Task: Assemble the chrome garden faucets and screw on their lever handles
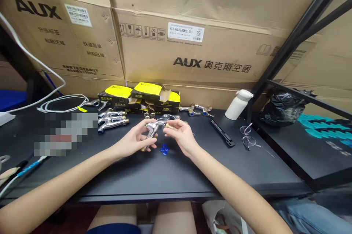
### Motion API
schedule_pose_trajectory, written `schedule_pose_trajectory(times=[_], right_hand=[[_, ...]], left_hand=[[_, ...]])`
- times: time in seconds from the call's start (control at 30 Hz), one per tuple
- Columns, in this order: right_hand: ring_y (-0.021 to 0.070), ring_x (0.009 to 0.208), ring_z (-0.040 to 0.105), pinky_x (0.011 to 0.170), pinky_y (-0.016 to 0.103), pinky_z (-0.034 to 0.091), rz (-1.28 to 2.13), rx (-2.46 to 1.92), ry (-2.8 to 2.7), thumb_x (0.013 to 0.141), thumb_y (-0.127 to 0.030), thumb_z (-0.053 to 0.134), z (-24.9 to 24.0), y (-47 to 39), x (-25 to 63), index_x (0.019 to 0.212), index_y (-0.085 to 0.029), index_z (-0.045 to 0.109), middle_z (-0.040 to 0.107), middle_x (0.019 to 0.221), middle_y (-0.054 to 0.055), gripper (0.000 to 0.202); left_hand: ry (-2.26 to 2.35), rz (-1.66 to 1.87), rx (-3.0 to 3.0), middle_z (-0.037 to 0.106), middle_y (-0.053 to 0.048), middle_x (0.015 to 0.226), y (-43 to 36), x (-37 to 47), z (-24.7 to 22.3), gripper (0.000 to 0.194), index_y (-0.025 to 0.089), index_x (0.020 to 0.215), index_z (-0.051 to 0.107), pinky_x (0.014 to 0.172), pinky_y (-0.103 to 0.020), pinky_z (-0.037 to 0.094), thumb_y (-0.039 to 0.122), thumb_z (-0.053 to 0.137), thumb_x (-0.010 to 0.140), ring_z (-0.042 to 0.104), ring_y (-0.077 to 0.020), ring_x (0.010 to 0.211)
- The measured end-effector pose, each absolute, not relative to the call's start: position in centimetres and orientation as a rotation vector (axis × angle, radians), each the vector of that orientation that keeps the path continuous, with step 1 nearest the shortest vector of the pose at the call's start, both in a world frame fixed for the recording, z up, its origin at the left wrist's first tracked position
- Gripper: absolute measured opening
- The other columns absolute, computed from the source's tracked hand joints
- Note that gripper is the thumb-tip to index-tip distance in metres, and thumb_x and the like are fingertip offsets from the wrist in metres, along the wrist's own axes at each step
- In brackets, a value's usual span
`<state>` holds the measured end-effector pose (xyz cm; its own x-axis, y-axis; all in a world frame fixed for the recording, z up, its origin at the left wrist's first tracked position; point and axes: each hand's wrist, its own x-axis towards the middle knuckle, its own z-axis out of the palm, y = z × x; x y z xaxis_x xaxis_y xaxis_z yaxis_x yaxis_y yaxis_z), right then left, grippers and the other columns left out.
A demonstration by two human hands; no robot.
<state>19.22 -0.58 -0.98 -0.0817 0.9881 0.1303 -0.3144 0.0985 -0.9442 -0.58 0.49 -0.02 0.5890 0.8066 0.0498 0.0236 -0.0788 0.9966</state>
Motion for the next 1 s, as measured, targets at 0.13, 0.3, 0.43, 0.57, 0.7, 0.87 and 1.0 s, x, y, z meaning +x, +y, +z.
schedule_pose_trajectory(times=[0.13,0.3,0.43,0.57,0.7,0.87,1.0], right_hand=[[0.0163,0.082,0.064,0.074,0.031,0.054,1.137,-0.822,-1.244,0.065,-0.022,0.080,-1.5,-0.5,19.2,0.089,-0.022,0.069,0.069,0.093,0.002,0.027],[0.0210,0.090,0.063,0.082,0.037,0.055,0.674,-0.855,-1.515,0.073,-0.024,0.074,-1.6,-1.0,19.4,0.092,-0.026,0.073,0.067,0.098,0.005,0.020],[0.0195,0.087,0.065,0.075,0.035,0.058,0.426,-0.830,-1.659,0.078,-0.021,0.069,-1.6,-1.0,19.6,0.097,-0.024,0.072,0.068,0.096,0.006,0.019],[0.0185,0.088,0.065,0.072,0.032,0.058,0.325,-0.783,-1.733,0.080,-0.016,0.066,-1.5,-0.9,19.6,0.096,-0.024,0.071,0.067,0.096,0.006,0.019],[0.0177,0.086,0.065,0.071,0.031,0.057,0.223,-0.778,-1.788,0.081,-0.013,0.064,-1.1,-1.1,19.5,0.096,-0.023,0.070,0.067,0.096,0.006,0.019],[0.0171,0.085,0.064,0.071,0.030,0.056,0.151,-0.747,-1.858,0.082,-0.012,0.062,-0.9,-1.0,19.8,0.097,-0.022,0.070,0.066,0.096,0.007,0.019],[0.0172,0.084,0.064,0.076,0.032,0.055,0.123,-0.725,-1.973,0.084,-0.015,0.061,-0.7,-0.6,20.5,0.095,-0.022,0.070,0.066,0.094,0.007,0.016]], left_hand=[[0.711,0.716,1.518,0.057,-0.004,0.099,0.4,-0.6,0.0,0.056,0.028,0.123,0.037,0.056,-0.026,0.054,0.032,0.068,0.077,0.070,-0.0186,0.072],[0.713,0.681,1.501,0.058,-0.003,0.092,0.2,-0.5,0.3,0.059,0.027,0.124,0.037,0.057,-0.027,0.055,0.032,0.070,0.075,0.071,-0.0236,0.076],[0.722,0.642,1.472,0.058,-0.003,0.089,-0.1,-0.5,0.4,0.061,0.027,0.127,0.036,0.060,-0.031,0.056,0.034,0.069,0.076,0.071,-0.0255,0.077],[0.718,0.608,1.441,0.061,-0.005,0.088,-0.3,-0.6,0.7,0.067,0.026,0.132,0.032,0.058,-0.031,0.056,0.035,0.069,0.077,0.071,-0.0254,0.075],[0.690,0.579,1.438,0.064,-0.006,0.089,-0.3,-0.8,0.9,0.066,0.024,0.133,0.032,0.057,-0.029,0.055,0.036,0.067,0.079,0.071,-0.0258,0.076],[0.726,0.562,1.420,0.066,-0.007,0.088,-0.2,-0.8,0.8,0.068,0.025,0.134,0.031,0.057,-0.031,0.055,0.037,0.068,0.078,0.071,-0.0262,0.075],[0.756,0.515,1.416,0.068,-0.010,0.087,-0.2,-0.9,0.7,0.069,0.023,0.135,0.030,0.058,-0.031,0.055,0.039,0.067,0.078,0.071,-0.0262,0.074]])
